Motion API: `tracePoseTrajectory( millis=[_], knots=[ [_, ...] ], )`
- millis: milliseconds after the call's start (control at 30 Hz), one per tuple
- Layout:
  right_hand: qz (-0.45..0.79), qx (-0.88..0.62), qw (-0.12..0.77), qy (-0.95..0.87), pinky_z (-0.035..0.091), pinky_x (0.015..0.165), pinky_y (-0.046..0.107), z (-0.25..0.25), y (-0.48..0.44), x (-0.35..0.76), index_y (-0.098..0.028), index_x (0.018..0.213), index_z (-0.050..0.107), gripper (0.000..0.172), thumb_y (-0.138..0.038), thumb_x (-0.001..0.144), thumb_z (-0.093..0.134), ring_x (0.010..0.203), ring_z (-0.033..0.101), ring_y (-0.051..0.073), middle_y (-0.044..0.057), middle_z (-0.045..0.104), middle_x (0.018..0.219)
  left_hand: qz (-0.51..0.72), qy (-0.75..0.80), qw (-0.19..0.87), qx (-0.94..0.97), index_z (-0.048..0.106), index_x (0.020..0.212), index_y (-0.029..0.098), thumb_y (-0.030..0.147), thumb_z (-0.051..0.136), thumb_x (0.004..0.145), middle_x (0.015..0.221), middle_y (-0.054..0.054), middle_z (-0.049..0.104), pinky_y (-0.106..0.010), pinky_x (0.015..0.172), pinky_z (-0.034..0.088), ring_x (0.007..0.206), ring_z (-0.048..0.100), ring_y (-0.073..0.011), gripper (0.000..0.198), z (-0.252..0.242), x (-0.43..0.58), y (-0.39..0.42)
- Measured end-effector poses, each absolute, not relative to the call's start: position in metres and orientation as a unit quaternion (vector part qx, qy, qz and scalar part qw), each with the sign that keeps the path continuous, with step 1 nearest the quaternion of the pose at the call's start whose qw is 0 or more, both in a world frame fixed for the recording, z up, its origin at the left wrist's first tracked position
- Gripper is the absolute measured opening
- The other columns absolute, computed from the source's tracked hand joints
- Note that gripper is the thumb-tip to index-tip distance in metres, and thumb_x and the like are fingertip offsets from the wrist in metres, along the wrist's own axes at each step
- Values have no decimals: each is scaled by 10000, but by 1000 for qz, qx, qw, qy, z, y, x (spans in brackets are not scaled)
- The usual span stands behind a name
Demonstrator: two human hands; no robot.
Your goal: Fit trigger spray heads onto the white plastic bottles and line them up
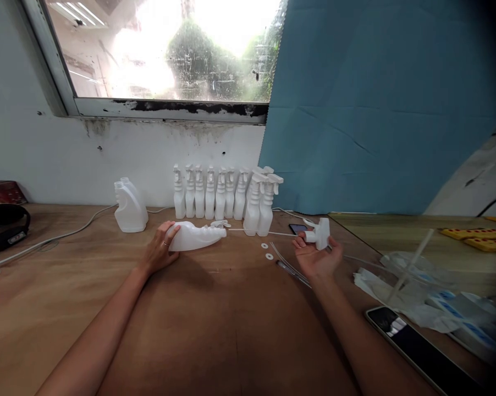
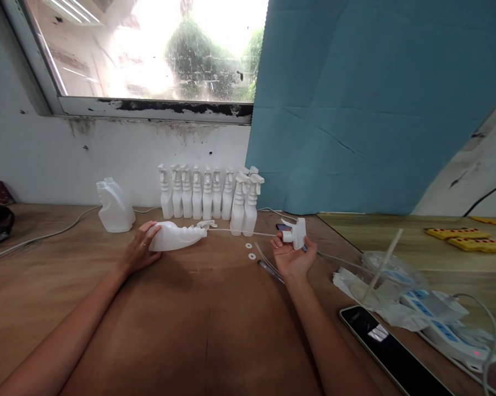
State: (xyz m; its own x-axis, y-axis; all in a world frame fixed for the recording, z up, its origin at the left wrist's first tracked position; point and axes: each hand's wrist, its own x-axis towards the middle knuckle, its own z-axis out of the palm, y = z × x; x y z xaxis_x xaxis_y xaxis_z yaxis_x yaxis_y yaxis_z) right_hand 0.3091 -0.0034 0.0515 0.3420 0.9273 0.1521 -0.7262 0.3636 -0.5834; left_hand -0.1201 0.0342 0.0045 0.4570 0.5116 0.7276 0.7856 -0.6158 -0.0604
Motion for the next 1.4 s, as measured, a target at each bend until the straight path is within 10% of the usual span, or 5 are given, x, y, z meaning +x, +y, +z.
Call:
tracePoseTrajectory(
  millis=[667,1400],
  knots=[
    [583,-329,604,-432,423,536,271,11,-9,244,-156,924,666,266,-262,680,662,675,578,168,49,652,839,-299,-323,158,-884,215,1460,236,209,587,757,1430,-143,313,-521,1067,338,1332,288,-338,796,6,-76,15],
    [617,-362,556,-422,247,434,203,0,-12,243,-165,827,578,310,-242,600,775,478,383,55,-51,510,621,-281,-285,162,-902,240,1453,265,201,586,762,1465,-117,296,-502,1032,392,1341,288,-339,775,10,-76,9]
  ],
)
